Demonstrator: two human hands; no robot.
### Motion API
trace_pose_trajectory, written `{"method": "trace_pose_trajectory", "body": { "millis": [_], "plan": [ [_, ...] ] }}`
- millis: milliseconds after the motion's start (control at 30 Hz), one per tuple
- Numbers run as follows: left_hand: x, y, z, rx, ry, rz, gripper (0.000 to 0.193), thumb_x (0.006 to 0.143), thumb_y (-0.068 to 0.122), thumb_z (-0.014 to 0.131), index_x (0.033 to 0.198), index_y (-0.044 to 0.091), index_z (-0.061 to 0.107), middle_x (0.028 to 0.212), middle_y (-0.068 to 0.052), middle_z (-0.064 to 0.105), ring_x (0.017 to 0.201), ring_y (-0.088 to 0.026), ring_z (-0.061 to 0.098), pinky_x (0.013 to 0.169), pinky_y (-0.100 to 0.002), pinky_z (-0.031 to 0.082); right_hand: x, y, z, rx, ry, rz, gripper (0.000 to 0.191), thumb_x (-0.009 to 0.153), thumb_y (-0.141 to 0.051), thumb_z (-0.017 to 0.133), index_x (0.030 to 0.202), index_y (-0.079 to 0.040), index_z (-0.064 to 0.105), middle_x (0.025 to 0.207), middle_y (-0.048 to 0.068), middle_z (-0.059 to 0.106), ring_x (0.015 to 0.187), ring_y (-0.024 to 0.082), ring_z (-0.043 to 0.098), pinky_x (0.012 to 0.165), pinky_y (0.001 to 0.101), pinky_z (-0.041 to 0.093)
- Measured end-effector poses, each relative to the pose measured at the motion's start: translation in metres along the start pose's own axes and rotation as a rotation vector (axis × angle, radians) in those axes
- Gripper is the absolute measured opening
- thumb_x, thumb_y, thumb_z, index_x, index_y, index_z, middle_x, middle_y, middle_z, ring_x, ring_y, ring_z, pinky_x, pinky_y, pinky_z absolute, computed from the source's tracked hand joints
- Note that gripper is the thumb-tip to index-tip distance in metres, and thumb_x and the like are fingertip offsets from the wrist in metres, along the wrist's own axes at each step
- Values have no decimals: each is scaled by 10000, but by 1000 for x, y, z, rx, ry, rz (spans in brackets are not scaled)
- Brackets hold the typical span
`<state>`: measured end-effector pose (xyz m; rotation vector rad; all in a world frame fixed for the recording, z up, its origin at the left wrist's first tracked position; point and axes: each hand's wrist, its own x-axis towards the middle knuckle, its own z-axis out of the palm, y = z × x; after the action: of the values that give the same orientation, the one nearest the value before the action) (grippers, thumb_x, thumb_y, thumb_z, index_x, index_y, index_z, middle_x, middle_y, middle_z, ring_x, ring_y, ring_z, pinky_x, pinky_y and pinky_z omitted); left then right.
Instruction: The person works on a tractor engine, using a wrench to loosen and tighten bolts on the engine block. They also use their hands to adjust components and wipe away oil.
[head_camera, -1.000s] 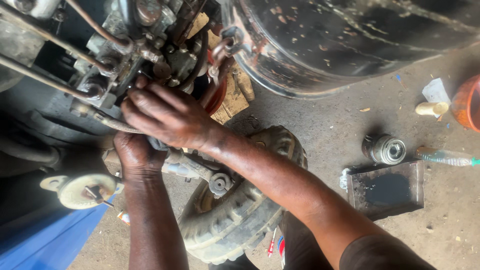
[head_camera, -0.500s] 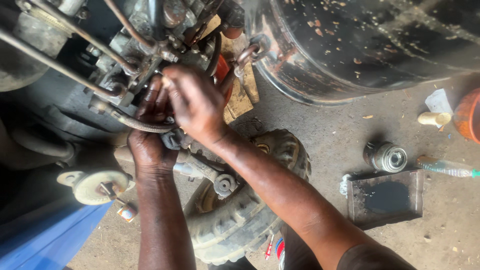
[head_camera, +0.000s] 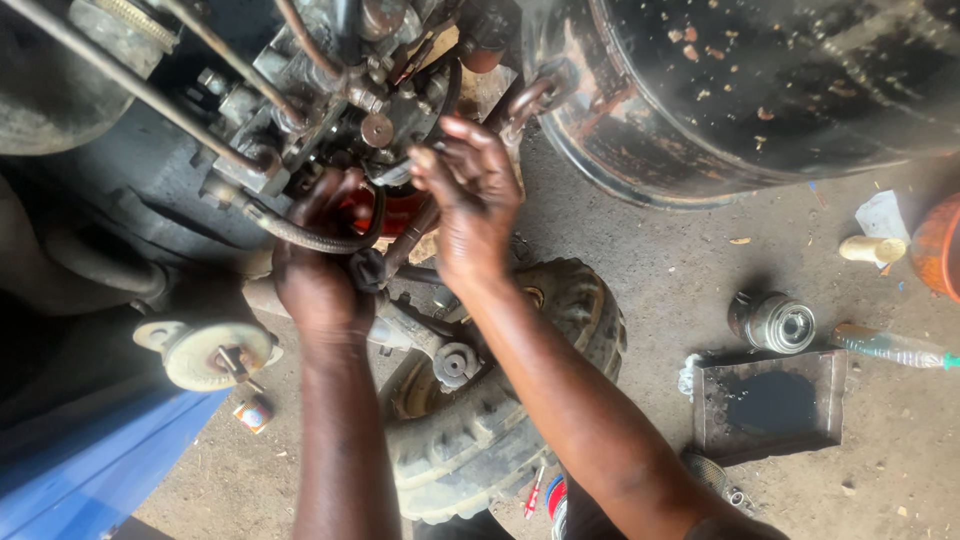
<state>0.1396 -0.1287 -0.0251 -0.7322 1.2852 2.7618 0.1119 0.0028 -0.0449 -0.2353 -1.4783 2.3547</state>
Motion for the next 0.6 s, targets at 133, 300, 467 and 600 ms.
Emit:
{"method": "trace_pose_trajectory", "body": {
  "millis": [133, 300, 467, 600],
  "plan": [
    [-61, -10, 14, 305, 422, 123, 394, 1108, 237, 553, 1281, -115, 591, 837, -185, 490, 593, -219, 402, 495, -362, 312, -9, -18, -27, 64, -62, 201, 352, 929, -4, 724, 1248, -92, 605, 991, 107, 741, 856, 235, 761, 689, 362, 656],
    [-98, -16, 36, 816, 259, 494, 248, 1037, 183, 658, 1152, -32, 697, 846, -71, 657, 630, -113, 543, 537, -298, 437, -7, -29, -39, -313, -442, 167, 226, 976, 23, 686, 1176, -68, 631, 1073, 108, 755, 994, 205, 760, 778, 320, 670],
    [-68, -8, 47, 957, 281, 469, 185, 951, 159, 784, 997, -18, 762, 864, -97, 764, 715, -114, 714, 643, -280, 568, -17, -43, -40, -600, -666, -163, 239, 944, 76, 715, 1106, -56, 598, 1050, 90, 721, 1024, 196, 750, 916, 320, 653],
    [-69, -13, 54, 930, 307, 350, 166, 924, 141, 764, 1015, 3, 782, 861, -114, 796, 721, -117, 736, 650, -273, 580, -21, -55, -43, -766, -654, -24, 211, 926, 108, 690, 1062, -27, 601, 1000, 70, 753, 962, 170, 789, 819, 311, 651]
  ]
}}
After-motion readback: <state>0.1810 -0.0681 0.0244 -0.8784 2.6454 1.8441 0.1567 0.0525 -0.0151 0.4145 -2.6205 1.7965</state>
